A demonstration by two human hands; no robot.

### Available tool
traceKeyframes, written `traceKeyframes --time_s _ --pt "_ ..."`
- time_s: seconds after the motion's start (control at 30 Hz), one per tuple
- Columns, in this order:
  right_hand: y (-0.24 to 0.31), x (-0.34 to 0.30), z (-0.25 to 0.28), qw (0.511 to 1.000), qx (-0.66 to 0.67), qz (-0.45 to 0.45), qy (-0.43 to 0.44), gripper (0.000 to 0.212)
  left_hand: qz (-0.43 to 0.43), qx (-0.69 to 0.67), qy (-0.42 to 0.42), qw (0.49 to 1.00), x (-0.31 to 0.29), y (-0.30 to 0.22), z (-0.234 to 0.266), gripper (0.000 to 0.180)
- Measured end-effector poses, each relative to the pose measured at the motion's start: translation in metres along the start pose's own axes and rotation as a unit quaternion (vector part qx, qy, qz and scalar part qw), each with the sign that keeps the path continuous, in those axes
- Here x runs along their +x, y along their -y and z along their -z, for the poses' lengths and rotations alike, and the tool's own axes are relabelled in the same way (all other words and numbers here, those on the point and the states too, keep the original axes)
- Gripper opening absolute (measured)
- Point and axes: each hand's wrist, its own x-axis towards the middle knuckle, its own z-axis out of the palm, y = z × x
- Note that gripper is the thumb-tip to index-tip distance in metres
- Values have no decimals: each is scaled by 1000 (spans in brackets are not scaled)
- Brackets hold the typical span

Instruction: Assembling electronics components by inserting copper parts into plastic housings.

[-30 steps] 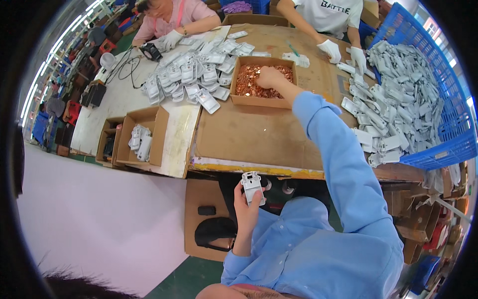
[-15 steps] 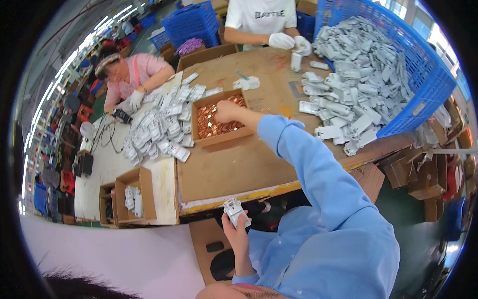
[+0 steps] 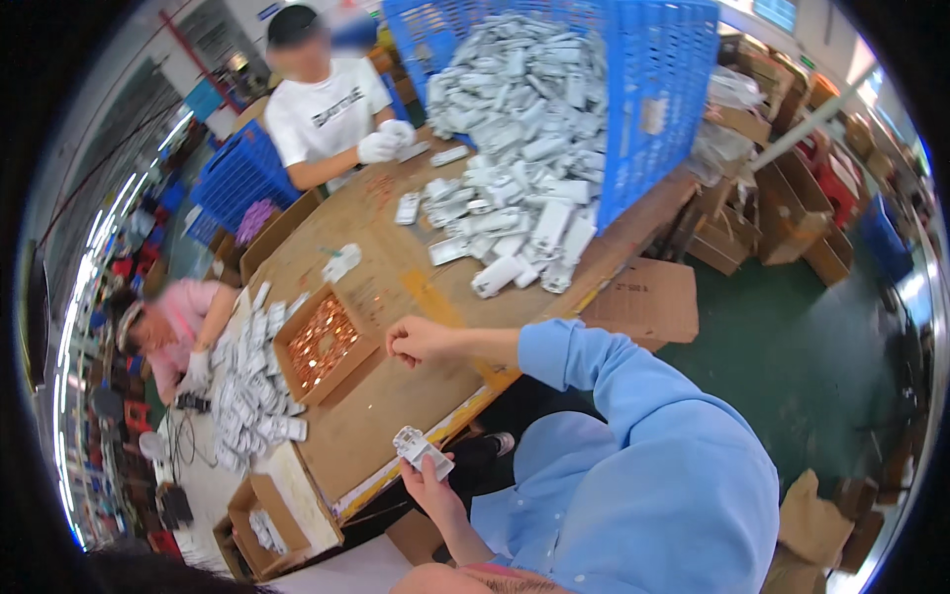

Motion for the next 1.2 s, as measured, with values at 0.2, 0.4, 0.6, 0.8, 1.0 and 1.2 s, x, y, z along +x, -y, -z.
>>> traceKeyframes --time_s 0.2,0.4,0.6,0.8,1.0,1.2 --pt "-30 -78 4 992 89 -58 -61 12 8 21 23 999 4 4 -8 40" --pt "-21 -152 -4 987 136 -74 -52 10 28 47 24 998 -2 2 -24 39" --pt "-35 -184 -16 962 227 -152 -23 13 25 66 46 996 -9 9 -19 40" --pt "-3 -199 -13 960 227 -135 -98 6 46 35 96 994 -13 1 -47 35" --pt "1 -178 -36 985 152 -12 -84 6 30 78 67 994 -19 1 -35 37" --pt "13 -169 -63 983 -112 94 -110 6 34 91 83 992 -28 -3 -39 39"
